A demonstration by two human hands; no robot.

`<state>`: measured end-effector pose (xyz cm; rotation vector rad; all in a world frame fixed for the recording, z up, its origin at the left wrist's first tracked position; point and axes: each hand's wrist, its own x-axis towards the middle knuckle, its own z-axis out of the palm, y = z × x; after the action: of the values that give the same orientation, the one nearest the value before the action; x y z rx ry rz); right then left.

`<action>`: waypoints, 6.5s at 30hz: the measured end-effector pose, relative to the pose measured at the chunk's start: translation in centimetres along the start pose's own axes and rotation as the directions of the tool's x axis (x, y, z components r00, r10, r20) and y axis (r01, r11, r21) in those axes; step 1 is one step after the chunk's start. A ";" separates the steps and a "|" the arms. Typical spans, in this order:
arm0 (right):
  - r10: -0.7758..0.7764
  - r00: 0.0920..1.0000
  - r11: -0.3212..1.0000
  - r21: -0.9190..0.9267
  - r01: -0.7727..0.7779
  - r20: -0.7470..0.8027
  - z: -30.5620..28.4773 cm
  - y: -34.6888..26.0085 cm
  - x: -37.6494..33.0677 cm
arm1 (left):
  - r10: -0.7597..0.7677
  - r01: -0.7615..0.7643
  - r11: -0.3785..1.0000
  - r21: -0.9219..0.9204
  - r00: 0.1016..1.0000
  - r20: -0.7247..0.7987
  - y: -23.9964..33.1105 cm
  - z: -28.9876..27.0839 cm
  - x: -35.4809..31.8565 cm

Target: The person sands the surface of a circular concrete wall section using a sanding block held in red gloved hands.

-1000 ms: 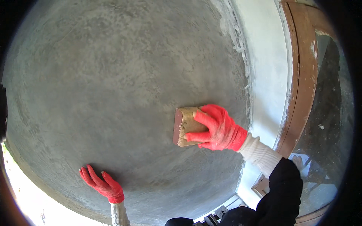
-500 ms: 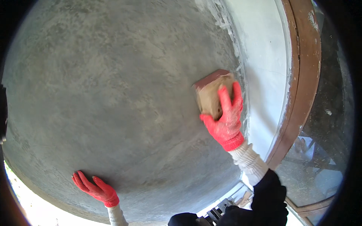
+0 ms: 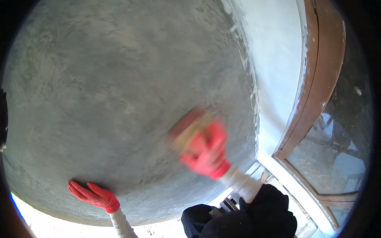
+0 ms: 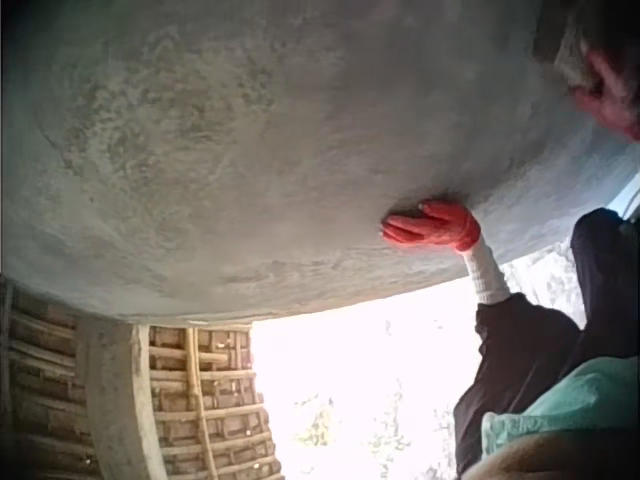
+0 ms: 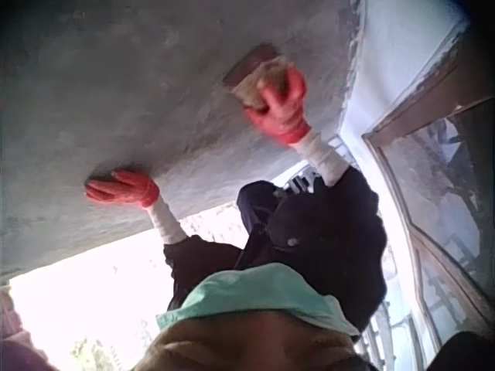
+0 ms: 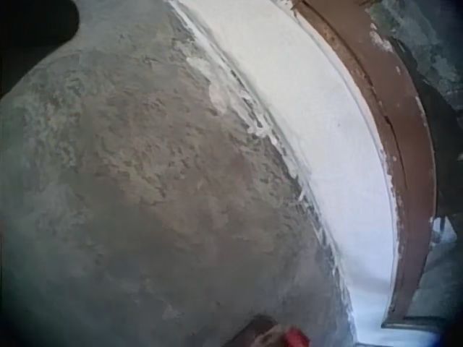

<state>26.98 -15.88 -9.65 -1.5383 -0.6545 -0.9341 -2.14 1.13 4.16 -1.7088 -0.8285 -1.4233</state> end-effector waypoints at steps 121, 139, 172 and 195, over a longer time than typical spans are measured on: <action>-0.003 0.986 0.983 0.179 -0.028 0.168 0.0 -3.0 -4.5 | 0.116 -0.048 0.974 -0.222 0.946 0.302 3.8 -2.5 -8.6; -0.663 0.541 0.722 0.634 0.279 0.517 -0.1 -15.8 -6.9 | -0.723 0.769 0.623 -0.143 0.636 0.269 14.3 -2.0 -18.2; -0.883 0.195 0.464 0.733 0.497 0.427 -2.0 -18.2 5.2 | -0.745 0.781 0.582 -0.227 0.624 0.236 1.9 -4.0 -23.6; -0.541 0.367 0.835 0.534 0.130 0.757 -5.8 -12.0 0.6 | -0.969 0.916 -0.239 -0.323 -0.245 0.020 -4.4 -3.0 -29.2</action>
<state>16.20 -19.42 -2.65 -1.4528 -1.9082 -0.1090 -12.40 0.35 -23.72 -0.4609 -2.2761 -2.7829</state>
